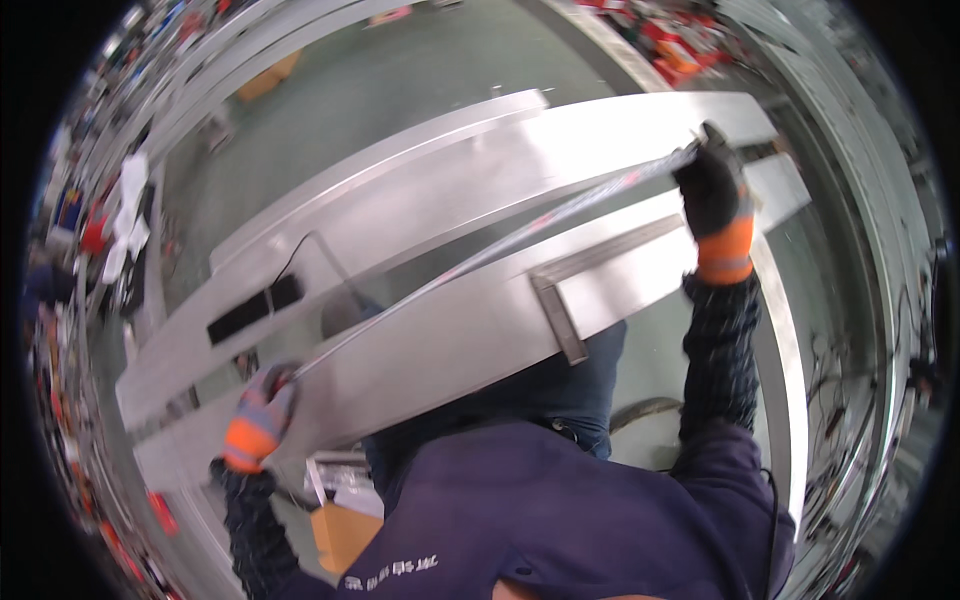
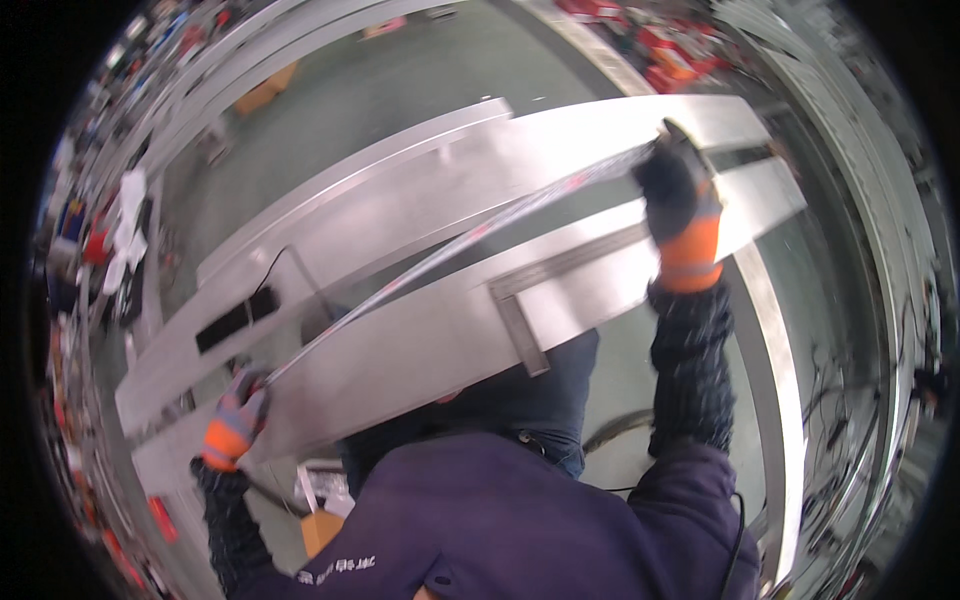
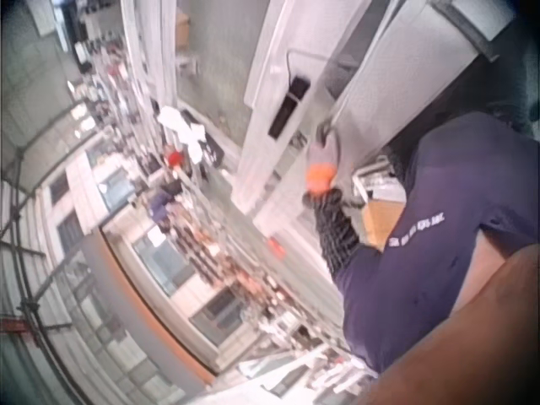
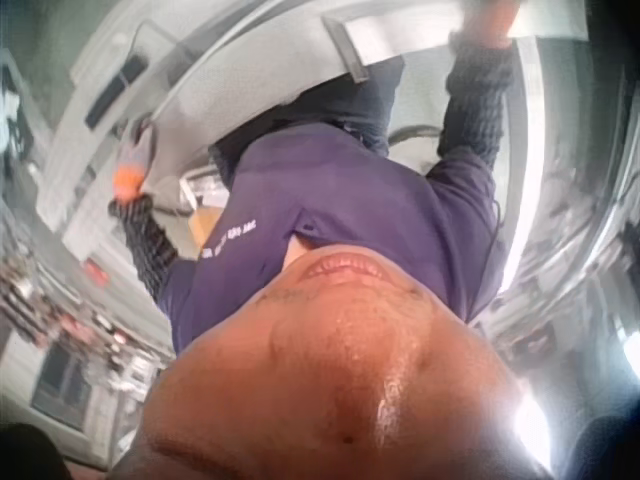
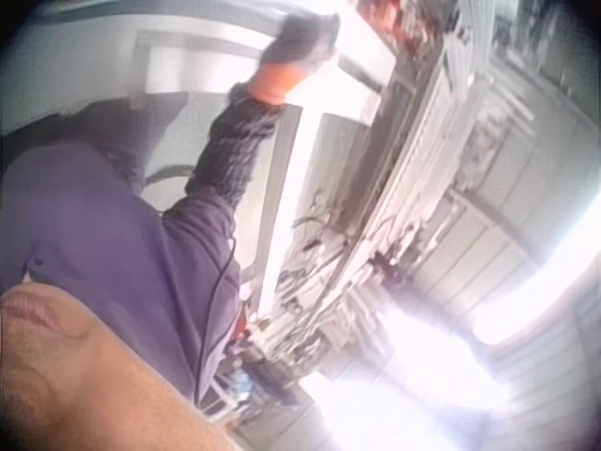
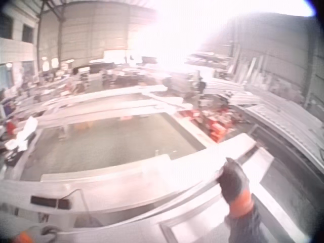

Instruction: The person measures and marks a large metal sheet using a ruler and pencil, then positions a metal bracket and a black electronic device on the sheet. They handle wires and a small blue device, aligning components on the workbench.

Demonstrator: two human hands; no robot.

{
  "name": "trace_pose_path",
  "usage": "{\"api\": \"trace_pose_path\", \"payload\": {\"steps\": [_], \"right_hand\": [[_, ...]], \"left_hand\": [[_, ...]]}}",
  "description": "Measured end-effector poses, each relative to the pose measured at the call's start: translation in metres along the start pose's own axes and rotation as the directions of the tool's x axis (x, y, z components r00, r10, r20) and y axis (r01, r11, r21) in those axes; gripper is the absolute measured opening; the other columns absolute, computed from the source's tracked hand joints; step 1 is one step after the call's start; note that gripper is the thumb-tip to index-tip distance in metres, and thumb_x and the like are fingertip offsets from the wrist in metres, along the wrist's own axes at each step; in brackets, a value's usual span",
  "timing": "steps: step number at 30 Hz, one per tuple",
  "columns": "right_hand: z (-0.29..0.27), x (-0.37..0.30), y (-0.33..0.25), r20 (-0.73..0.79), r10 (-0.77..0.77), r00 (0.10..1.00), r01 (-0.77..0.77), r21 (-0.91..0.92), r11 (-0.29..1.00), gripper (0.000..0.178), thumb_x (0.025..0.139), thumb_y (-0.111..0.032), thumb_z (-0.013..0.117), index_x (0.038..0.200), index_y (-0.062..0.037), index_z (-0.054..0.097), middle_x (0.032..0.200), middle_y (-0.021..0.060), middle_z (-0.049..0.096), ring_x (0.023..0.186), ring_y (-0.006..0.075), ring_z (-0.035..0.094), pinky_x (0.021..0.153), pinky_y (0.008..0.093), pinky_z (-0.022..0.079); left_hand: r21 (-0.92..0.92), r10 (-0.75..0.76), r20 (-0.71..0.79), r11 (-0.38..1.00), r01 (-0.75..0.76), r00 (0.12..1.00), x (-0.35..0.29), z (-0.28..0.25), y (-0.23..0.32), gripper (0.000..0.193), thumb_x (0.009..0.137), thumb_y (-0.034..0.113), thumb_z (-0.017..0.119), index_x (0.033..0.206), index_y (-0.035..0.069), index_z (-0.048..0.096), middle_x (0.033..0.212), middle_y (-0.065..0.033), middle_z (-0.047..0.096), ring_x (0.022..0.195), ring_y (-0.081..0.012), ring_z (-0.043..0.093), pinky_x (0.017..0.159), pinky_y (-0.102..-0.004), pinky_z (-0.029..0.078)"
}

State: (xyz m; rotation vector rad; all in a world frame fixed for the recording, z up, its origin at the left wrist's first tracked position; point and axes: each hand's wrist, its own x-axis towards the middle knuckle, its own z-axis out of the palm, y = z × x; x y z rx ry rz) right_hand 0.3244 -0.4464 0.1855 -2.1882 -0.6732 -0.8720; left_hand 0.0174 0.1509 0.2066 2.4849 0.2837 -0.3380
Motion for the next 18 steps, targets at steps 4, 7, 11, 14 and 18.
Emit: {"api": "trace_pose_path", "payload": {"steps": [4,7,11,14,18], "right_hand": [[-0.058,0.031,0.12,0.221,0.807,0.548,-0.171,0.974,-0.15,0.028,0.1,-0.009,0.065,0.127,-0.0019,0.064,0.1,0.0106,0.071,0.093,0.0263,0.07,0.087,0.0388,0.059],[-0.012,0.022,0.097,0.251,0.853,0.457,-0.291,0.949,-0.123,0.04,0.103,-0.024,0.067,0.136,-0.003,0.059,0.106,0.0133,0.071,0.096,0.0281,0.071,0.089,0.042,0.06],[0.044,-0.005,0.012,0.231,0.875,0.424,-0.42,0.907,-0.036,0.048,0.103,-0.033,0.069,0.139,-0.0031,0.058,0.116,0.0181,0.071,0.099,0.0306,0.071,0.092,0.0423,0.06],[0.035,-0.04,0.02,-0.091,0.773,0.627,-0.564,0.632,0.532,0.045,0.102,-0.026,0.07,0.137,-0.0003,0.059,0.109,0.014,0.075,0.095,0.0249,0.072,0.083,0.0363,0.058],[0.015,-0.074,0.043,-0.272,0.578,0.769,-0.588,0.054,0.807,0.041,0.1,-0.021,0.068,0.136,-0.0033,0.06,0.101,0.0163,0.073,0.091,0.0255,0.071,0.082,0.0379,0.057]], "left_hand": [[-0.185,-0.239,0.215,0.942,0.28,0.947,-0.003,-0.037,-0.022,0.016,0.103,0.016,0.062,0.1,0.003,0.07,0.072,-0.0024,0.064,0.059,-0.0101,0.057,0.054,-0.0294,0.044],[-0.29,-0.216,0.284,0.909,0.298,0.934,0.024,-0.026,0.016,0.016,0.102,0.015,0.063,0.102,0.001,0.071,0.078,-0.0048,0.067,0.065,-0.0123,0.061,0.059,-0.0294,0.048],[-0.139,0.148,0.218,0.983,-0.12,0.965,0.087,-0.009,0.043,0.018,0.102,0.017,0.064,0.102,0.001,0.071,0.085,-0.0079,0.071,0.07,-0.0154,0.066,0.064,-0.0308,0.053],[0.148,0.379,0.27,0.892,-0.427,0.885,0.154,-0.001,0.094,0.018,0.1,0.017,0.067,0.113,0.004,0.071,0.114,-0.0132,0.073,0.083,-0.022,0.07,0.073,-0.0346,0.057],[-0.406,0.138,0.517,0.908,0.1,0.845,0.255,0.039,0.176,0.029,0.101,0.022,0.065,0.119,-0.001,0.065,0.099,-0.0146,0.072,0.079,-0.0259,0.071,0.067,-0.0412,0.059]]}}
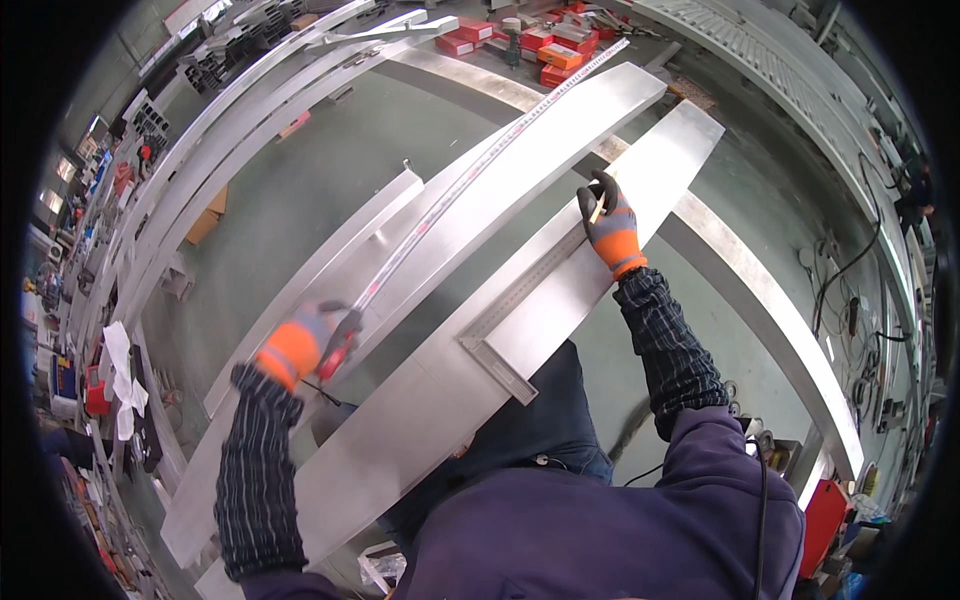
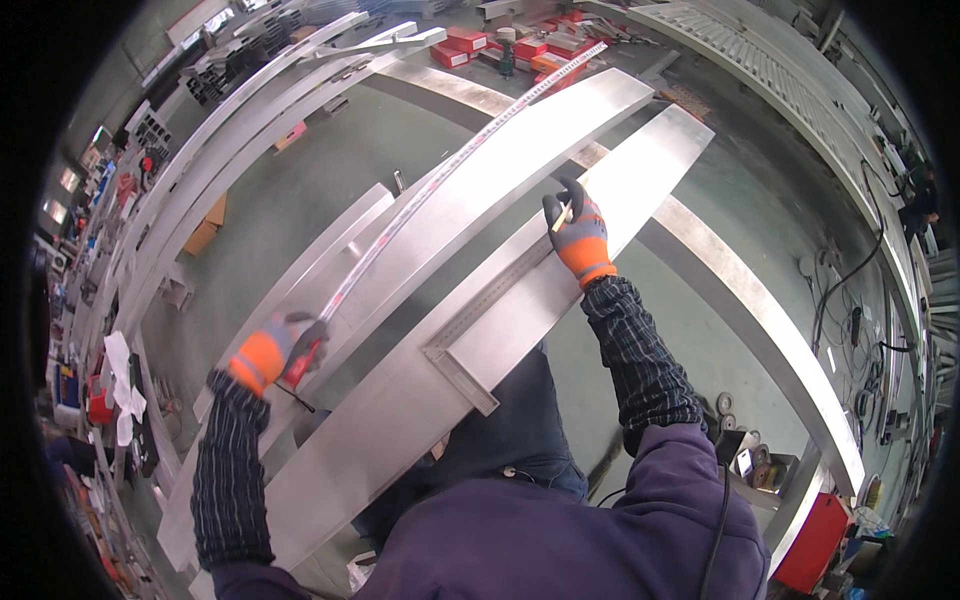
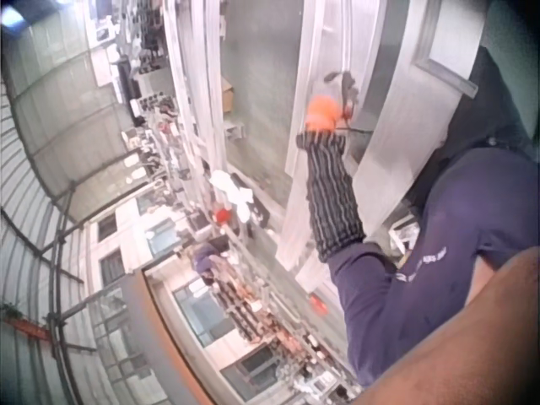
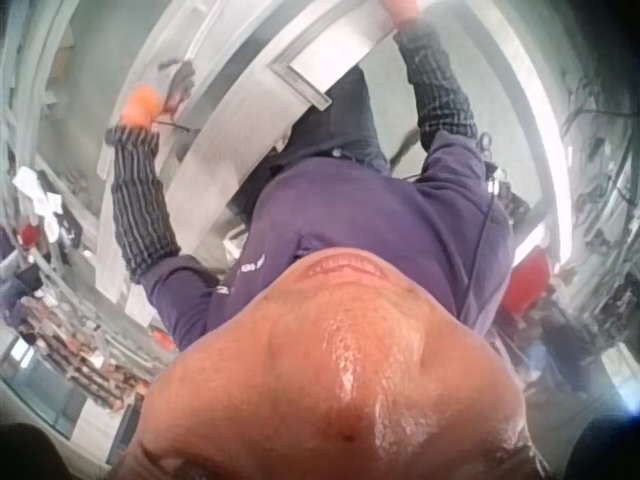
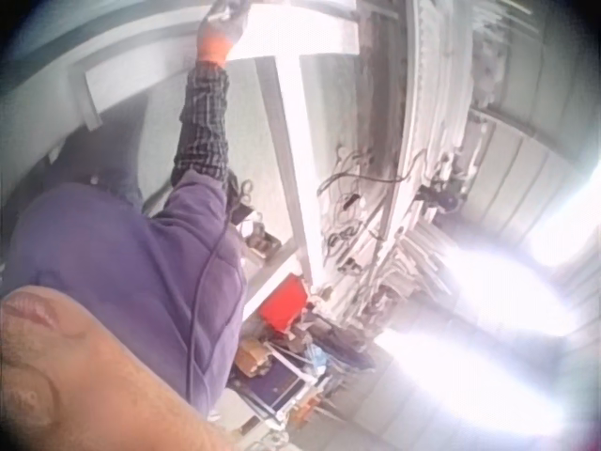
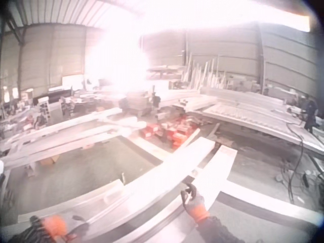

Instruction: The person measures and marks a large metal sheet using a ruler and pencil, then positions a metal bracket and a black electronic device on the sheet. They handle wires and a small blue device, aligning components on the workbench.

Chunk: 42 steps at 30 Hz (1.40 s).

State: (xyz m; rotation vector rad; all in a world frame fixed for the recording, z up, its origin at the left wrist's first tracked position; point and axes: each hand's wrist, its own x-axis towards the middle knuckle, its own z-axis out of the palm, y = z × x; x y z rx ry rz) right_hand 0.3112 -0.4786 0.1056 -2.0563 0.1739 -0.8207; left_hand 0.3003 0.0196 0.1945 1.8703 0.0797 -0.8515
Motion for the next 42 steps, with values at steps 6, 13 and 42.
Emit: {"api": "trace_pose_path", "payload": {"steps": [6,13,42], "right_hand": [[0.008,0.0,0.011,0.102,0.029,0.994,-0.016,-0.121,0.993,0.046,0.095,-0.03,0.07,0.135,-0.0067,0.063,0.108,0.0166,0.072,0.101,0.0362,0.067,0.092,0.0465,0.053],[0.001,-0.001,0.006,0.078,0.046,0.996,-0.032,-0.164,0.986,0.041,0.094,-0.028,0.068,0.13,-0.0085,0.065,0.108,0.0148,0.073,0.108,0.0374,0.065,0.099,0.0475,0.05],[0.027,-0.001,0.009,0.114,0.096,0.989,-0.084,-0.108,0.991,0.047,0.093,-0.025,0.069,0.138,-0.0131,0.063,0.112,0.0178,0.073,0.112,0.0386,0.066,0.101,0.0477,0.051]], "left_hand": [[0.154,-0.145,0.102,0.98,0.129,0.984,0.13,0.068,0.094,0.026,0.101,0.026,0.062,0.103,0.0,0.061,0.076,-0.0112,0.065,0.052,-0.0251,0.06,0.048,-0.0385,0.051],[0.294,-0.135,0.138,0.952,0.089,0.981,0.187,0.141,0.162,0.027,0.101,0.031,0.06,0.096,0.005,0.059,0.076,-0.0092,0.064,0.057,-0.0244,0.062,0.051,-0.0376,0.051],[0.74,0.056,0.252,0.632,-0.23,0.966,0.203,0.105,0.134,0.027,0.099,0.03,0.061,0.101,0.004,0.067,0.086,-0.0125,0.07,0.066,-0.026,0.067,0.061,-0.0393,0.055]]}}
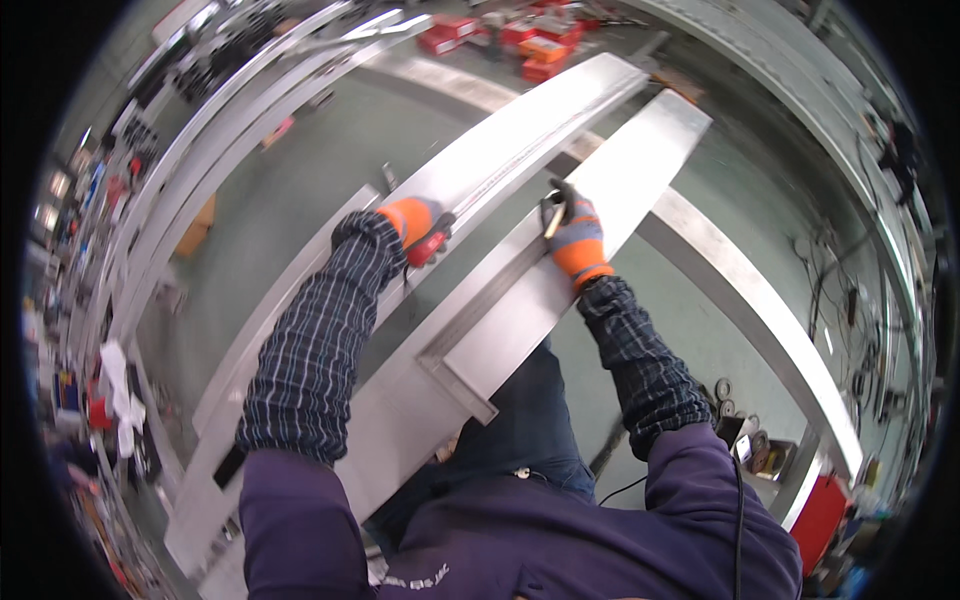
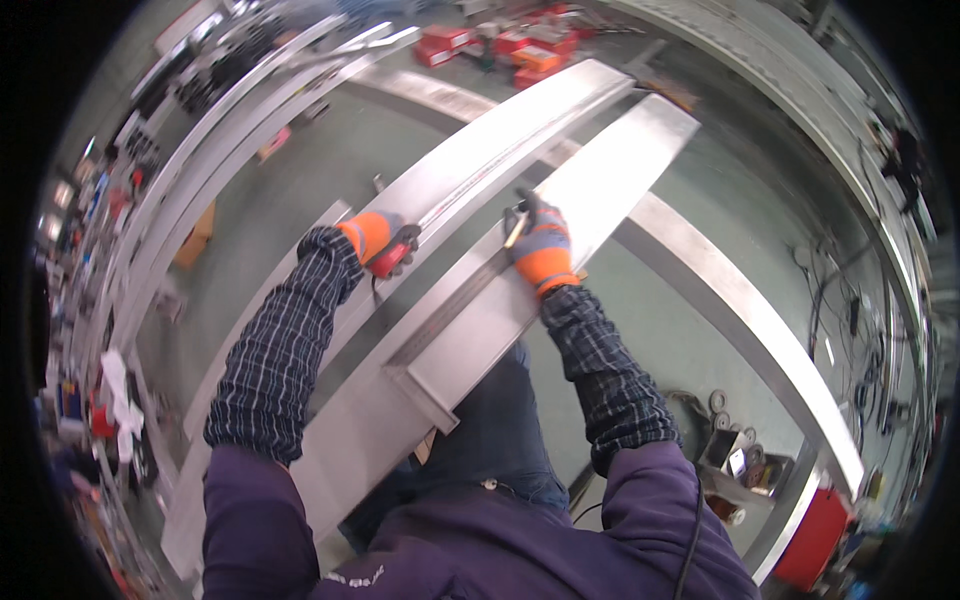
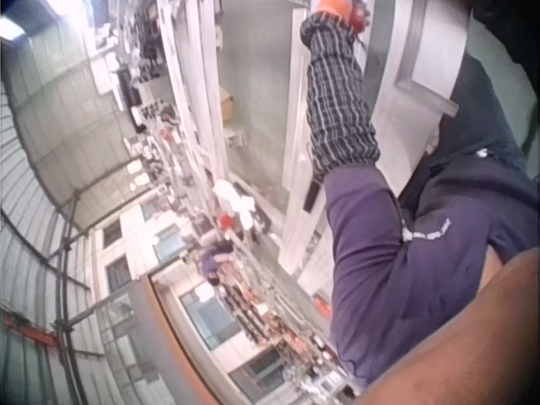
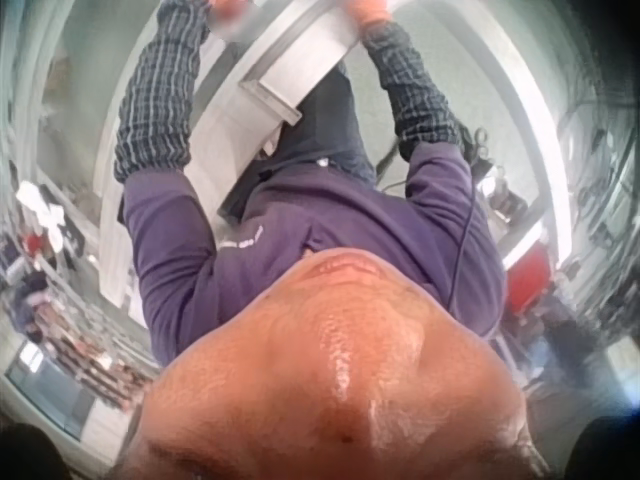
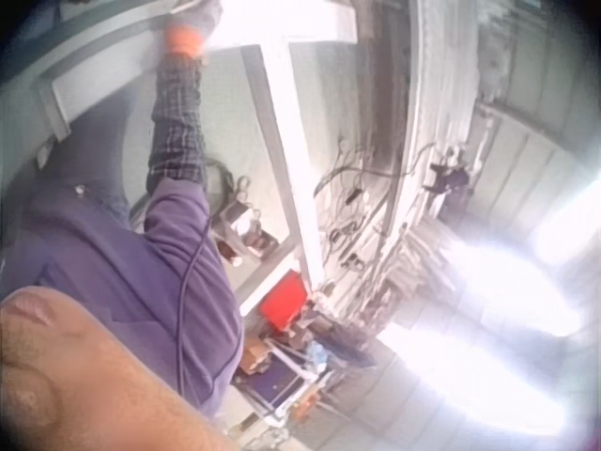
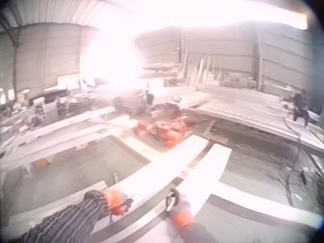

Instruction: The person measures and marks a large metal sheet using a ruler and pencil, then positions a metal bracket and a black electronic device on the sheet. They handle wires and a small blue device, aligning components on the workbench.

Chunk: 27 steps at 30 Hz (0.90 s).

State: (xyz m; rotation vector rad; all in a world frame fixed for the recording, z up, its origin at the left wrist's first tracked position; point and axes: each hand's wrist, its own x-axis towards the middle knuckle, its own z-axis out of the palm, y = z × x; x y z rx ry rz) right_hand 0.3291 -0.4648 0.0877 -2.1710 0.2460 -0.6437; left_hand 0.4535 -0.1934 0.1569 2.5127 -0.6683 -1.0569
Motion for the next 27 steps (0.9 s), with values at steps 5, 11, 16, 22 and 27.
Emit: {"api": "trace_pose_path", "payload": {"steps": [5,11,16,22,27], "right_hand": [[-0.02,0.006,0.062,-0.084,-0.079,0.993,0.078,-0.011,0.997,0.045,0.104,-0.027,0.051,0.142,-0.0039,0.06,0.126,0.0268,0.069,0.112,0.0436,0.068,0.099,0.0485,0.053],[-0.021,0.01,0.057,-0.054,-0.193,0.98,0.193,0.001,0.981,0.035,0.108,-0.025,0.059,0.139,-0.0084,0.062,0.115,0.0134,0.073,0.101,0.0226,0.069,0.091,0.0349,0.054],[-0.02,0.023,0.078,0.049,-0.101,0.994,0.097,0.085,0.992,0.039,0.106,-0.024,0.063,0.141,-0.008,0.06,0.113,0.0119,0.072,0.102,0.0204,0.067,0.091,0.0343,0.054],[-0.021,0.026,0.072,0.046,-0.244,0.969,0.248,-0.139,0.959,0.041,0.105,-0.03,0.064,0.143,-0.0144,0.06,0.12,0.0118,0.073,0.106,0.0218,0.069,0.095,0.0357,0.053],[-0.028,0.026,0.079,0.085,-0.146,0.986,0.159,-0.175,0.972,0.043,0.105,-0.031,0.065,0.144,-0.0151,0.058,0.115,0.0097,0.073,0.099,0.0192,0.069,0.086,0.0356,0.056]], "left_hand": [[0.484,0.149,-0.215,0.875,-0.027,0.965,-0.1,0.006,0.0,0.025,0.096,0.026,0.062,0.107,0.008,0.075,0.092,-0.0138,0.078,0.081,-0.0294,0.074,0.076,-0.0416,0.058],[0.101,-0.299,-0.44,0.921,0.377,0.847,-0.371,0.059,-0.112,0.035,0.103,0.037,0.059,0.124,0.012,0.072,0.103,-0.0178,0.074,0.095,-0.0397,0.07,0.084,-0.0469,0.056],[-0.179,-0.546,-0.628,0.795,0.579,0.555,-0.521,0.144,-0.207,0.028,0.103,0.031,0.063,0.124,0.014,0.072,0.105,-0.0123,0.075,0.099,-0.033,0.069,0.09,-0.0409,0.054],[-0.261,-0.615,-0.707,0.687,0.679,0.35,-0.56,0.228,-0.302,0.021,0.102,0.028,0.067,0.119,0.016,0.073,0.11,-0.0138,0.075,0.101,-0.0344,0.07,0.087,-0.0421,0.055],[-0.436,-0.649,-0.729,0.686,0.583,0.219,-0.531,0.236,-0.302,0.023,0.1,0.032,0.07,0.113,0.014,0.073,0.11,-0.0147,0.073,0.099,-0.0369,0.069,0.085,-0.0443,0.055]]}}
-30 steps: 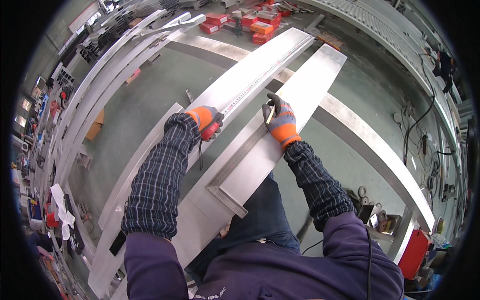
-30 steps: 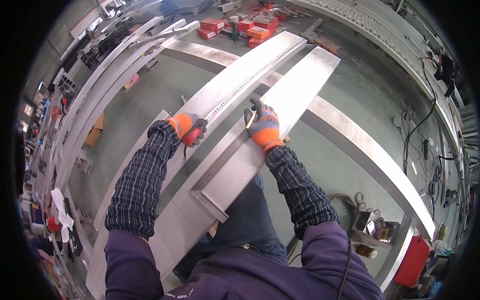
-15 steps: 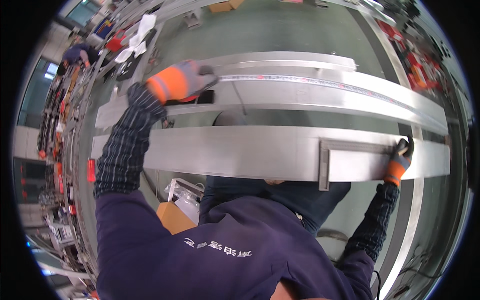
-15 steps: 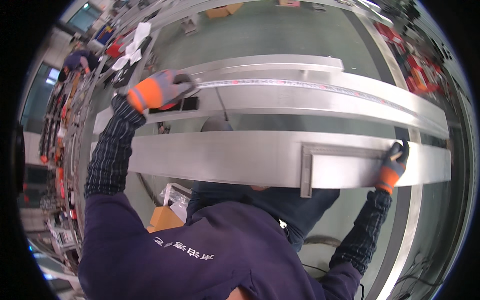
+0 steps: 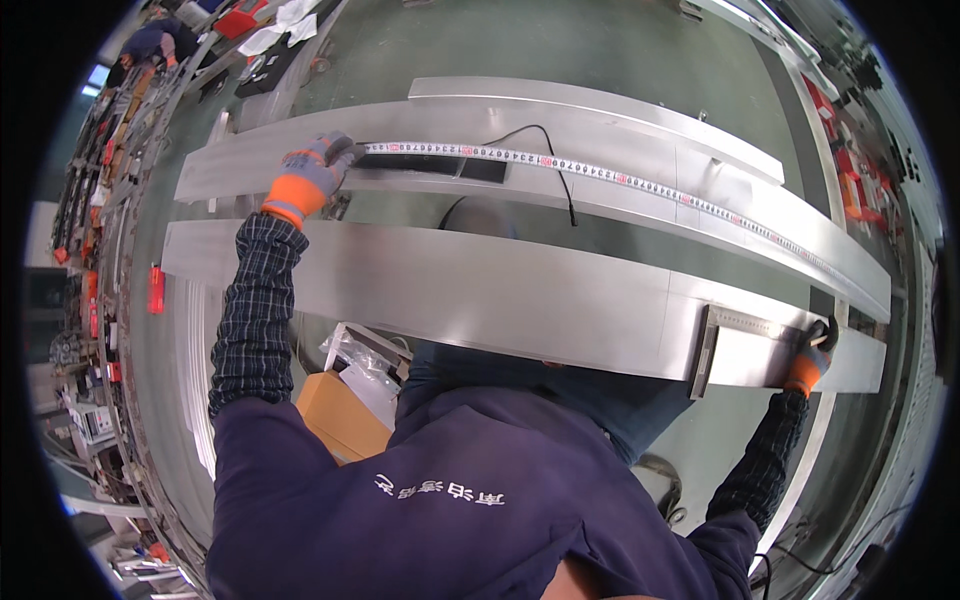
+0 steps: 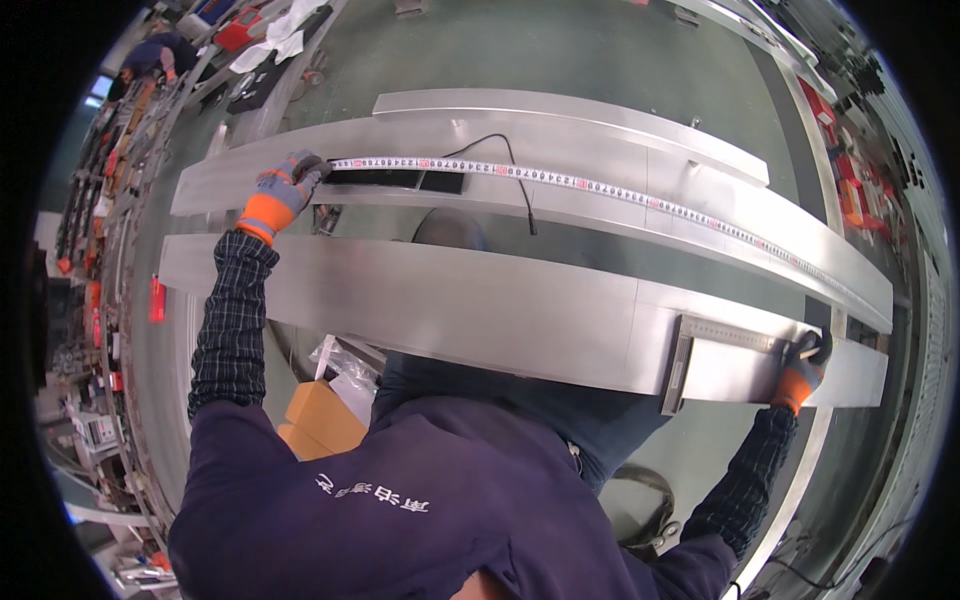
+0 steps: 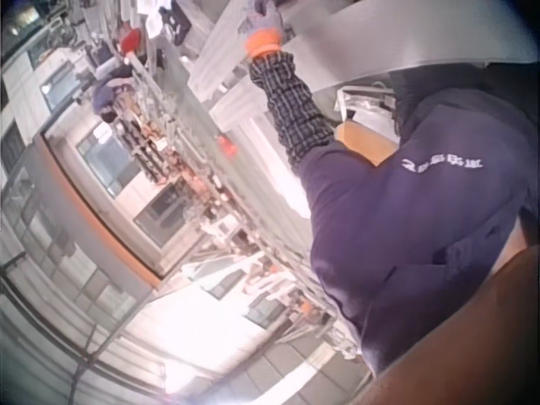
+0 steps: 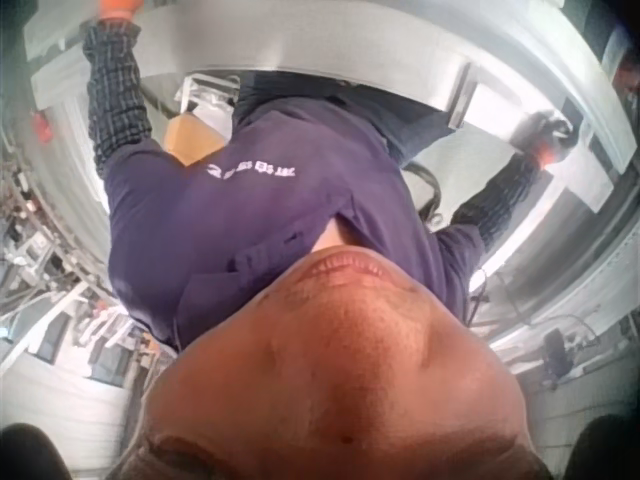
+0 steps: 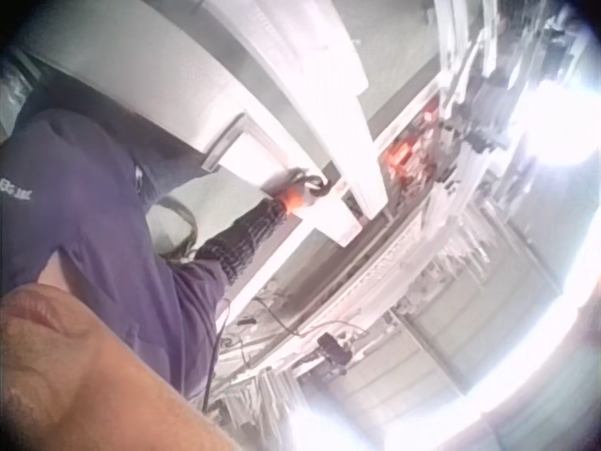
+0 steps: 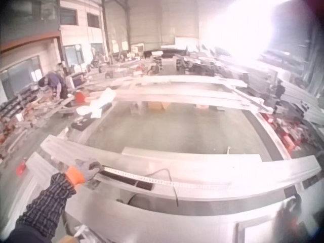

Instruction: The person measures and marks a large metal sheet using a ruler and pencil, then positions a metal bracket and a black electronic device on the sheet. They handle wires and a small blue device, aligning components on the workbench.

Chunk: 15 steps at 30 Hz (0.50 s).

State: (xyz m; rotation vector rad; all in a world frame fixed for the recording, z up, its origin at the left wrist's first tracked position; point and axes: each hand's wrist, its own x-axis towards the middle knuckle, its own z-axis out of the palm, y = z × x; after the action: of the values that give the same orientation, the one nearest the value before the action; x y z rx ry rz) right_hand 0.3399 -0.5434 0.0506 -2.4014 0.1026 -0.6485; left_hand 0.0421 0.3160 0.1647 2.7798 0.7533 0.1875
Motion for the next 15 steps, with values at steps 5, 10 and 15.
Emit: {"api": "trace_pose_path", "payload": {"steps": [5,10,15], "right_hand": [[-0.01,0.002,-0.024,0.012,0.051,0.999,-0.051,-0.024,0.998,0.043,0.105,-0.033,0.065,0.142,-0.0129,0.061,0.12,0.0123,0.073,0.105,0.0234,0.071,0.091,0.0369,0.056],[-0.025,-0.015,-0.102,-0.108,-0.139,0.984,0.137,-0.025,0.99,0.041,0.107,-0.032,0.063,0.14,-0.0084,0.064,0.134,0.0143,0.07,0.121,0.0263,0.067,0.104,0.0365,0.051],[-0.023,-0.052,-0.24,0.047,-0.412,0.91,0.388,0.256,0.885,0.035,0.112,-0.019,0.052,0.142,-0.0037,0.063,0.146,0.0148,0.063,0.131,0.027,0.062,0.113,0.0373,0.048]], "left_hand": [[0.103,0.053,-0.041,0.994,-0.049,0.998,0.003,0.006,-0.012,0.037,0.099,0.042,0.067,0.122,0.014,0.07,0.113,-0.0138,0.073,0.106,-0.0355,0.068,0.094,-0.0468,0.053],[0.134,0.12,-0.146,0.986,-0.1,0.982,-0.003,0.012,-0.01,0.027,0.096,0.033,0.071,0.113,0.013,0.074,0.108,-0.0126,0.073,0.105,-0.0354,0.067,0.092,-0.0463,0.052],[0.112,0.143,-0.224,0.986,-0.121,0.964,-0.011,0.019,-0.009,0.026,0.093,0.028,0.073,0.113,0.013,0.075,0.111,-0.0109,0.073,0.106,-0.0354,0.066,0.096,-0.0462,0.051]]}}
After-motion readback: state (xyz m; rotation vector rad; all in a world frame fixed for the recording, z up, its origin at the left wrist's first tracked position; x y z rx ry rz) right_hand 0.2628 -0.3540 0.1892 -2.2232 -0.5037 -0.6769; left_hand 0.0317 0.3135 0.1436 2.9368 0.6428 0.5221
